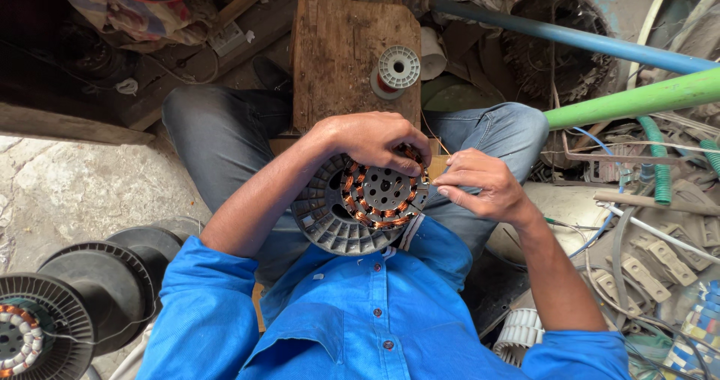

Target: The person sits cross-legged and winds copper wire by hand into the slots of a motor stator. They pull wire from a nearby spool, insert it into the slots, and use a small wooden tool to push the wire down into place.

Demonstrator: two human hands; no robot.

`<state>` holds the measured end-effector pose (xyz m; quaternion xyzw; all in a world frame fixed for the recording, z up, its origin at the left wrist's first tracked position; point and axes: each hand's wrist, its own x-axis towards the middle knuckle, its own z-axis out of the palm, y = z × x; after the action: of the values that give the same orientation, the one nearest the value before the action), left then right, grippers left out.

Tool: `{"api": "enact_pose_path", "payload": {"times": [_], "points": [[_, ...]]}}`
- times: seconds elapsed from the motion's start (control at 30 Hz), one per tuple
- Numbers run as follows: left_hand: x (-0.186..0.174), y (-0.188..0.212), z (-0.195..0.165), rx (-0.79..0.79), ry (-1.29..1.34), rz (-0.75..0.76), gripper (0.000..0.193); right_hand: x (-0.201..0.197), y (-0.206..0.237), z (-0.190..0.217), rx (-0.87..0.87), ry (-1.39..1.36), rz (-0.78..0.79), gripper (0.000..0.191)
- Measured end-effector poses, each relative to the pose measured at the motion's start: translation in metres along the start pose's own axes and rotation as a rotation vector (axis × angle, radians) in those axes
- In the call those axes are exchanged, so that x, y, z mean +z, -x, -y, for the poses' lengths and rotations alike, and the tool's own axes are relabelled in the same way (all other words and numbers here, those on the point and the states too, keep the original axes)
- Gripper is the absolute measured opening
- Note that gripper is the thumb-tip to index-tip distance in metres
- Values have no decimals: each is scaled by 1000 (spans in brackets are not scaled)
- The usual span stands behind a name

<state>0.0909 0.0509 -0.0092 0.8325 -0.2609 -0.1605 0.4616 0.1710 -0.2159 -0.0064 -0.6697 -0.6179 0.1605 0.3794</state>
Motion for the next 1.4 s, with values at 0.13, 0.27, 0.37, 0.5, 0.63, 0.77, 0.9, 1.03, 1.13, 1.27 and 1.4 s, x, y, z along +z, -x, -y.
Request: {"api": "enact_pose_path", "payload": {"times": [0.13, 0.27, 0.37, 0.5, 0.63, 0.77, 0.9, 1.03, 1.13, 1.27, 1.4], "points": [[0, 0, 0, 29, 31, 17, 36, -11, -21, 9, -46, 44, 80, 13], [1, 0, 3, 82, 60, -3, 33, -17, -33, 8, -39, 100, 228, 11], [3, -1, 7, 124, 91, 0, 31, -18, -30, 5, -9, 85, 168, 13], [5, -2, 11, 125, 149, -14, 30, -8, -17, 4, 129, -10, -29, 12], [4, -5, 15, 150, 278, 29, 27, 6, -7, -1, 150, -114, -123, 13], [8, -3, 16, 124, 177, -11, 28, 8, 2, -8, 251, -83, -67, 11], [9, -2, 18, 128, 159, -18, 27, 12, 4, -10, 174, -42, -17, 11], [14, -3, 22, 150, 218, -12, 28, 14, 2, -13, 250, -102, 16, 10], [14, -8, 30, 203, 230, -13, 29, 15, 3, -22, 320, -146, 14, 12], [15, -14, 36, 217, 234, 19, 30, 20, 12, -33, 389, -205, -4, 14], [14, -14, 34, 85, 227, 68, 30, 26, 14, -41, 391, -216, -33, 15]]}}
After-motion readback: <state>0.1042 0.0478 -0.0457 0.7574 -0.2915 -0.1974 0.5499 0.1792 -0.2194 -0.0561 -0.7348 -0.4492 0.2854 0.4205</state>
